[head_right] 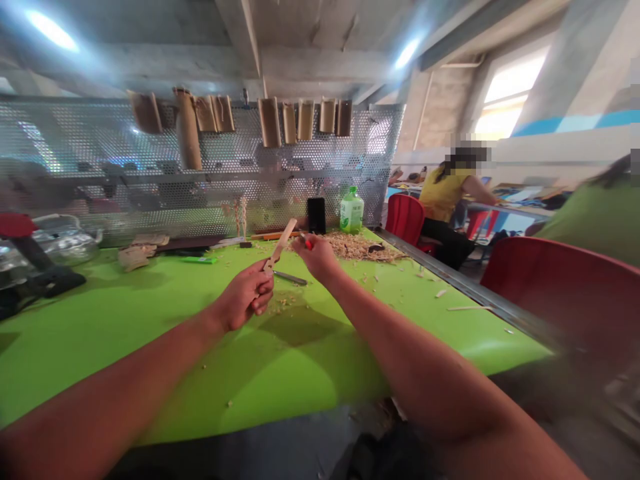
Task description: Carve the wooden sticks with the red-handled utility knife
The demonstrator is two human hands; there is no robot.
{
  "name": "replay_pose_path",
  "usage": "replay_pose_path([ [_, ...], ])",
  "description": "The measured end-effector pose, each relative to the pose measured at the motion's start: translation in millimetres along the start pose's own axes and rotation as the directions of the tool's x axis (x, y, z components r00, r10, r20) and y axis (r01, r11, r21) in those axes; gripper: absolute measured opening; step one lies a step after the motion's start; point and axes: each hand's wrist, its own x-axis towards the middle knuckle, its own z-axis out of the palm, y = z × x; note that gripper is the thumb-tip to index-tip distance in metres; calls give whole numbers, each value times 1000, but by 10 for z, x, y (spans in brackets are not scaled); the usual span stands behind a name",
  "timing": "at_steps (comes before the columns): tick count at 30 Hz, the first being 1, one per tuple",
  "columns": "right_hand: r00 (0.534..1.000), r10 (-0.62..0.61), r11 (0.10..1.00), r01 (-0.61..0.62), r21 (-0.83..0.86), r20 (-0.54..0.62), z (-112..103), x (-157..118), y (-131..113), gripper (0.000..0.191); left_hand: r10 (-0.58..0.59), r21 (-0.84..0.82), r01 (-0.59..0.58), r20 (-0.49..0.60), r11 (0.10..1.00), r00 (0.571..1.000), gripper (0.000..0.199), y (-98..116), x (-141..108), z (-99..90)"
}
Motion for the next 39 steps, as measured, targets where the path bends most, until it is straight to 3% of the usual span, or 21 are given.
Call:
replay_pose_path([
  [2, 996, -75, 949, 88, -303, 55, 44, -49, -37, 27, 21, -14, -21, -14, 1000, 1000, 20, -3, 14, -8],
  [4, 989, -94, 854, 139, -501, 115, 92, -104, -81, 24, 27, -46, -28, -20, 999, 999, 23, -2, 23, -6],
  [9, 978, -93, 697, 196, -690, 185, 174, -214, -202, 28, 46, -92, -51, -57, 994, 997, 16, 16, 31, 11],
  [13, 966, -96, 631, 244, -736, 238, 167, -261, -263, 32, 29, -108, -43, -129, 993, 991, 11, 27, 37, 24],
  [21, 981, -106, 629, 192, -753, 162, 105, -265, -309, 36, 38, -108, -55, -151, 993, 988, 16, 17, 50, 36],
  [26, 982, -81, 620, 183, -763, 169, 116, -237, -258, 32, 43, -111, -59, -139, 992, 989, 17, 34, 37, 41],
  [39, 979, -68, 581, 194, -791, 190, 151, -99, -85, 29, -70, -139, 48, -159, 989, 985, 12, 66, 41, 137],
])
